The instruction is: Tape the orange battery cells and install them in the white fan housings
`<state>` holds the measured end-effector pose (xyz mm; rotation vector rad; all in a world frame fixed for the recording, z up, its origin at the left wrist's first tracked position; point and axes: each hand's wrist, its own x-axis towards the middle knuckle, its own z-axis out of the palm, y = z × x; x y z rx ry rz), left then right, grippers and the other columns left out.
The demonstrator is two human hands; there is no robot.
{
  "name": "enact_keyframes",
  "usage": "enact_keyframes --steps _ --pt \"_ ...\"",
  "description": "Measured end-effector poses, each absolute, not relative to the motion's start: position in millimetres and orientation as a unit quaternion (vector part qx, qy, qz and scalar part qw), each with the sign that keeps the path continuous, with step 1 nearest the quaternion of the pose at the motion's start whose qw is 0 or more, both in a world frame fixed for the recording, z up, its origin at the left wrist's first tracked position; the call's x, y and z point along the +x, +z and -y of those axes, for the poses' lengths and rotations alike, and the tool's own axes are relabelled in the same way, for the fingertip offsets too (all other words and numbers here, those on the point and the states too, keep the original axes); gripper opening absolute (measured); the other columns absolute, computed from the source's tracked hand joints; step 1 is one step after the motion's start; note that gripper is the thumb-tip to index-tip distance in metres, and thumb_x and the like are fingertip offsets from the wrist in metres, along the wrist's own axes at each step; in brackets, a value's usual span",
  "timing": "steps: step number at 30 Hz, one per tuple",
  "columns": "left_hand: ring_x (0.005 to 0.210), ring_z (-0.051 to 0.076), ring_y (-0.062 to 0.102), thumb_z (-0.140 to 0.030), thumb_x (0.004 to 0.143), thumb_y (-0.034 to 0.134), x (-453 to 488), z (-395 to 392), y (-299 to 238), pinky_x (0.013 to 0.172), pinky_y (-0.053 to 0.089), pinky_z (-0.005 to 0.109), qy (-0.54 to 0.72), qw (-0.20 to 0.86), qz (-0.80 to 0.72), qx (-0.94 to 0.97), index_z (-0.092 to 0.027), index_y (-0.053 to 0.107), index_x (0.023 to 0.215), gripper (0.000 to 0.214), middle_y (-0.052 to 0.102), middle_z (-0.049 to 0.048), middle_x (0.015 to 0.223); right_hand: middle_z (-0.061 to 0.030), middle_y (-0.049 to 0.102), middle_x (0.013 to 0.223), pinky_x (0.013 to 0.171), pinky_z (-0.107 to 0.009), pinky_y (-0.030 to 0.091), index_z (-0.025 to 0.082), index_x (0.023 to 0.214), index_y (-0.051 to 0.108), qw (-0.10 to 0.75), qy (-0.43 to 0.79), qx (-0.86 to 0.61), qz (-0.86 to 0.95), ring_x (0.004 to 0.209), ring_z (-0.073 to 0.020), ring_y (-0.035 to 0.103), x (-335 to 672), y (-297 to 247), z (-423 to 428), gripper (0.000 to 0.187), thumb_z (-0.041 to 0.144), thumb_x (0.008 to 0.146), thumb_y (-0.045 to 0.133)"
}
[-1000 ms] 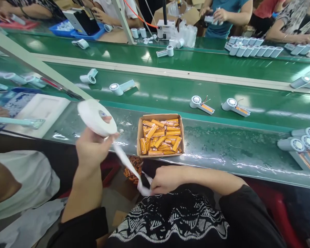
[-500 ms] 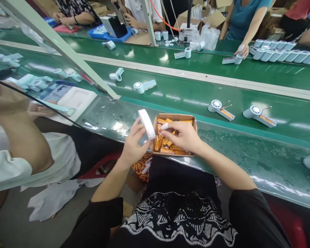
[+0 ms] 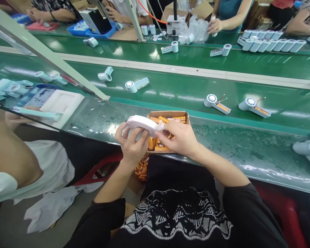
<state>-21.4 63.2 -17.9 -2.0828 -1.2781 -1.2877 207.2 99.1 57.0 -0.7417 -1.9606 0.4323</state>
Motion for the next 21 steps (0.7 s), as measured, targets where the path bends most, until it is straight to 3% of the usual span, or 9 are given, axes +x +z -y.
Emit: enact_keyframes --steps 2,4,7,11,14,17,21 --pt "0.156 0.038 0.039 -0.004 0.09 0.079 -18 -62 -14 0.119 0.053 0.058 -0.473 0.17 0.45 -0.738 -0.028 0.078 0.122 0.04 0.075 0.0105 0.114 0.0008 0.074 0.081 0.066 -0.025 0.056 0.022 0.103 0.07 0.503 0.222 -0.315 0.773 0.067 -0.0123 0.068 209 48 -97 0.015 0.036 0.1 0.075" --pt "0.149 0.036 0.05 -0.004 0.092 0.073 -13 -60 -4 0.121 0.05 0.064 -0.485 0.11 0.431 -0.753 -0.027 0.076 0.123 0.038 0.076 0.0093 0.114 -0.0032 0.077 0.096 0.069 -0.027 0.059 0.023 0.118 0.067 0.528 0.298 -0.328 0.724 0.077 -0.0146 0.072 213 37 -93 0.031 0.046 0.101 0.075" --pt "0.132 0.033 0.067 -0.009 0.098 0.065 -5 -51 14 0.125 0.045 0.069 -0.486 -0.083 0.361 -0.792 -0.025 0.069 0.127 0.034 0.078 0.0095 0.119 -0.0108 0.075 0.124 0.082 -0.032 0.063 0.025 0.134 0.06 0.54 0.398 -0.333 0.663 0.102 -0.0199 0.074 227 23 -88 0.046 0.058 0.103 0.069" --pt "0.138 0.034 0.069 -0.026 0.108 0.059 -2 -41 31 0.117 0.057 0.061 -0.454 -0.354 0.251 -0.778 -0.024 0.067 0.122 0.016 0.081 0.0123 0.116 -0.0171 0.06 0.158 0.092 -0.036 0.065 0.028 0.153 0.05 0.45 0.525 -0.295 0.66 0.125 -0.0241 0.07 255 12 -81 0.068 0.059 0.098 0.077" --pt "0.125 0.036 0.076 -0.045 0.111 0.057 -4 -37 30 0.111 0.061 0.059 -0.387 -0.506 0.212 -0.741 -0.024 0.071 0.114 0.026 0.082 0.0132 0.104 -0.0171 0.071 0.144 0.087 -0.035 0.066 0.027 0.161 0.044 0.395 0.594 -0.255 0.652 0.116 -0.0231 0.076 271 3 -70 0.08 0.051 0.096 0.083" --pt "0.107 0.034 0.081 -0.054 0.108 0.061 -1 -33 16 0.099 0.066 0.055 -0.379 -0.607 0.21 -0.666 -0.025 0.071 0.13 0.038 0.081 0.0143 0.107 -0.0064 0.082 0.106 0.082 -0.034 0.067 0.025 0.154 0.053 0.439 0.551 -0.264 0.658 0.091 -0.0199 0.08 279 -9 -51 0.074 0.041 0.091 0.089" --pt "0.118 0.035 0.077 -0.071 0.098 0.069 28 -19 -11 0.096 0.067 0.05 -0.491 -0.572 0.267 -0.6 -0.033 0.054 0.151 0.066 0.074 0.0149 0.127 -0.0032 0.082 0.093 0.08 -0.041 0.069 0.032 0.135 0.065 0.536 0.394 -0.32 0.675 0.081 -0.0239 0.08 277 -32 -18 0.053 0.034 0.089 0.09"
